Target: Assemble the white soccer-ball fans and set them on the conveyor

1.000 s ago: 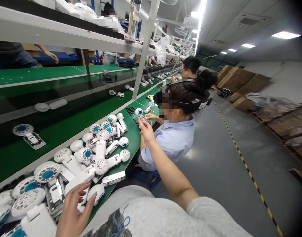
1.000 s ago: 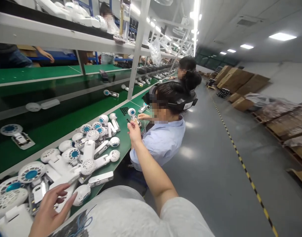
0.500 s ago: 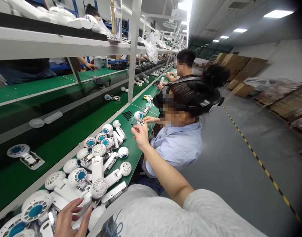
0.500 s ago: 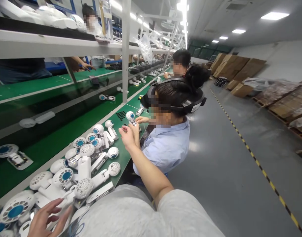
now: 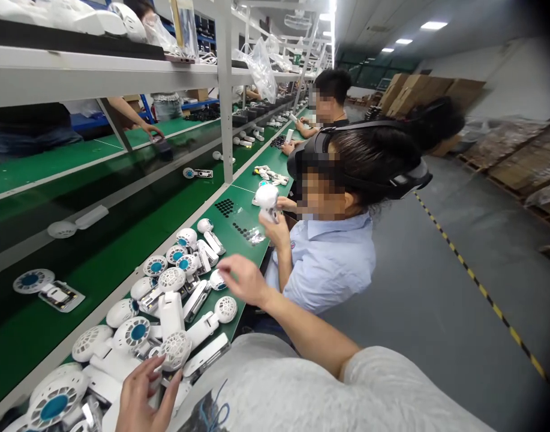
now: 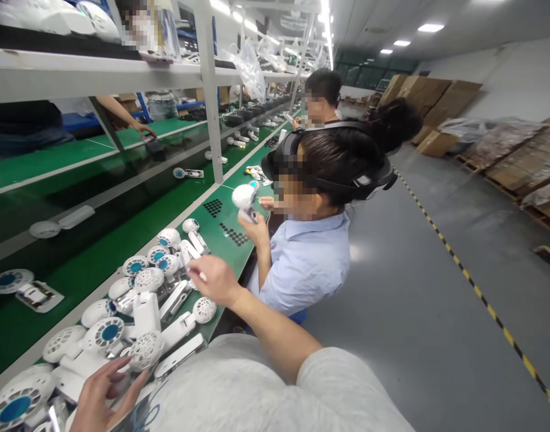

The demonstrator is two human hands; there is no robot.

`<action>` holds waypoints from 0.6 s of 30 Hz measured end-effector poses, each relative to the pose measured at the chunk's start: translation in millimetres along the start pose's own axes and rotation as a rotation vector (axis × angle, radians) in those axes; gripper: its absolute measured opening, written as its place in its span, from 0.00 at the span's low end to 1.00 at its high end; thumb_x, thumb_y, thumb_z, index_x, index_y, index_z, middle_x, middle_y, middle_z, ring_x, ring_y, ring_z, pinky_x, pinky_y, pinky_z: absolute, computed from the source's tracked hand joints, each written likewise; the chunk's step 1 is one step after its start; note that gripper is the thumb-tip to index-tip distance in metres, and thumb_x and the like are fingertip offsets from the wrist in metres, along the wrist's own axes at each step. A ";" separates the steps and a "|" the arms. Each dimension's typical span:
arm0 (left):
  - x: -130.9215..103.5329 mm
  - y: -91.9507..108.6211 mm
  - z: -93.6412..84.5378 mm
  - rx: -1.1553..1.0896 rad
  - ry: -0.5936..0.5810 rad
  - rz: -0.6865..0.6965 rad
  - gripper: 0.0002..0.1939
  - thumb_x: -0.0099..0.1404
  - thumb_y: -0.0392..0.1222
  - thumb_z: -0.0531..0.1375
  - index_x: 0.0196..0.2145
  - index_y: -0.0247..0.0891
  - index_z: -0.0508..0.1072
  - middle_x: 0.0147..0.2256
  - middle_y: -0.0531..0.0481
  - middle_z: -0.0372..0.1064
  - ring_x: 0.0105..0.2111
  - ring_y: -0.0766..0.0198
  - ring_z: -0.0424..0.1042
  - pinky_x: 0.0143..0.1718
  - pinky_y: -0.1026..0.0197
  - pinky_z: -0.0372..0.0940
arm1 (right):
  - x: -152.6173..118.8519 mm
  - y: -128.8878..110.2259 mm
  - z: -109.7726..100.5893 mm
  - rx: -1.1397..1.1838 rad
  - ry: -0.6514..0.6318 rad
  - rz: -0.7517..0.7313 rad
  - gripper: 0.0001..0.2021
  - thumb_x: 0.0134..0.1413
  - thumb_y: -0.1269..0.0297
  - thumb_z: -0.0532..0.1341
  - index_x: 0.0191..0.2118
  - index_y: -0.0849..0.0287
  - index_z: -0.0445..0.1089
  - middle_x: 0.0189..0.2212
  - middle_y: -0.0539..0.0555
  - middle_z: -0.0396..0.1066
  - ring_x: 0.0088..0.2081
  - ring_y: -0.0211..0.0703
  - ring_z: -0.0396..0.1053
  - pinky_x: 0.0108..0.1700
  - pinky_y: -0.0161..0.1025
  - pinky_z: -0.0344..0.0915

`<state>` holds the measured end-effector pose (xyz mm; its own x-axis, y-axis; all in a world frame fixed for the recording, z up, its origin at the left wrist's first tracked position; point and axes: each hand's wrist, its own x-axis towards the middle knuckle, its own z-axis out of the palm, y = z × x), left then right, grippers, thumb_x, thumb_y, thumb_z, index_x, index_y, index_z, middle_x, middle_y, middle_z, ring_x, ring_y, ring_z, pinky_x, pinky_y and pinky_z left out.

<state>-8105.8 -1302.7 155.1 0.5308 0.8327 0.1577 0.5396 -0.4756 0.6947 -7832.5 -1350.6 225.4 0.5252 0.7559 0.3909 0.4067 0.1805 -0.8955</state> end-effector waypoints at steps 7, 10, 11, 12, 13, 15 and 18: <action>1.1 -0.6 -6.2 -0.039 0.038 0.058 0.19 0.55 0.59 0.52 0.42 0.50 0.63 0.43 0.45 0.58 0.32 0.52 0.68 0.24 0.52 0.66 | -39.0 -17.7 -8.1 -0.223 -0.003 -0.160 0.06 0.57 0.65 0.54 0.37 0.56 0.67 0.32 0.54 0.69 0.35 0.42 0.67 0.39 0.40 0.65; -1.3 2.1 -7.5 -0.026 0.053 0.063 0.19 0.54 0.58 0.52 0.42 0.51 0.63 0.44 0.46 0.58 0.33 0.53 0.68 0.24 0.52 0.66 | -30.6 -2.1 -18.2 -0.296 0.121 -0.038 0.07 0.56 0.64 0.55 0.40 0.56 0.66 0.34 0.54 0.67 0.36 0.42 0.66 0.39 0.39 0.65; -2.3 3.4 -7.8 -0.020 0.045 0.055 0.19 0.54 0.58 0.52 0.43 0.52 0.62 0.45 0.46 0.57 0.34 0.52 0.68 0.24 0.53 0.66 | -23.4 6.4 -20.0 -0.322 0.182 -0.011 0.09 0.55 0.64 0.56 0.42 0.57 0.65 0.38 0.56 0.66 0.40 0.44 0.65 0.41 0.41 0.65; -3.2 4.8 -8.1 -0.019 0.036 0.044 0.20 0.55 0.58 0.52 0.44 0.52 0.62 0.45 0.46 0.57 0.35 0.52 0.67 0.24 0.53 0.67 | -13.9 16.1 -21.1 -0.354 0.257 0.006 0.13 0.54 0.64 0.57 0.46 0.57 0.63 0.43 0.58 0.64 0.45 0.47 0.63 0.45 0.44 0.63; -3.7 6.1 -8.2 -0.022 0.030 0.034 0.20 0.55 0.58 0.52 0.44 0.52 0.62 0.46 0.46 0.57 0.36 0.52 0.67 0.23 0.54 0.66 | -2.2 26.2 -21.9 -0.384 0.324 0.013 0.18 0.52 0.64 0.58 0.50 0.59 0.60 0.49 0.61 0.59 0.51 0.50 0.58 0.50 0.49 0.59; -3.1 8.5 -7.7 -0.042 0.038 0.012 0.21 0.55 0.59 0.51 0.45 0.51 0.63 0.46 0.45 0.58 0.35 0.52 0.68 0.23 0.54 0.66 | 25.8 45.6 -22.6 -0.475 0.429 0.000 0.30 0.47 0.63 0.63 0.56 0.62 0.54 0.55 0.65 0.50 0.57 0.55 0.49 0.57 0.53 0.49; 2.6 12.6 -4.9 -0.093 0.071 -0.053 0.23 0.54 0.61 0.54 0.41 0.46 0.67 0.44 0.42 0.61 0.35 0.51 0.68 0.25 0.53 0.66 | 67.9 65.9 -22.4 -0.547 0.472 -0.071 0.33 0.46 0.61 0.64 0.57 0.63 0.55 0.51 0.64 0.52 0.54 0.52 0.53 0.57 0.49 0.52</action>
<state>-8100.9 -1305.1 167.7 0.4540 0.8754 0.1662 0.5012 -0.4051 0.7647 -7753.4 -1301.5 197.7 0.7003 0.3797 0.6045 0.7024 -0.2153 -0.6784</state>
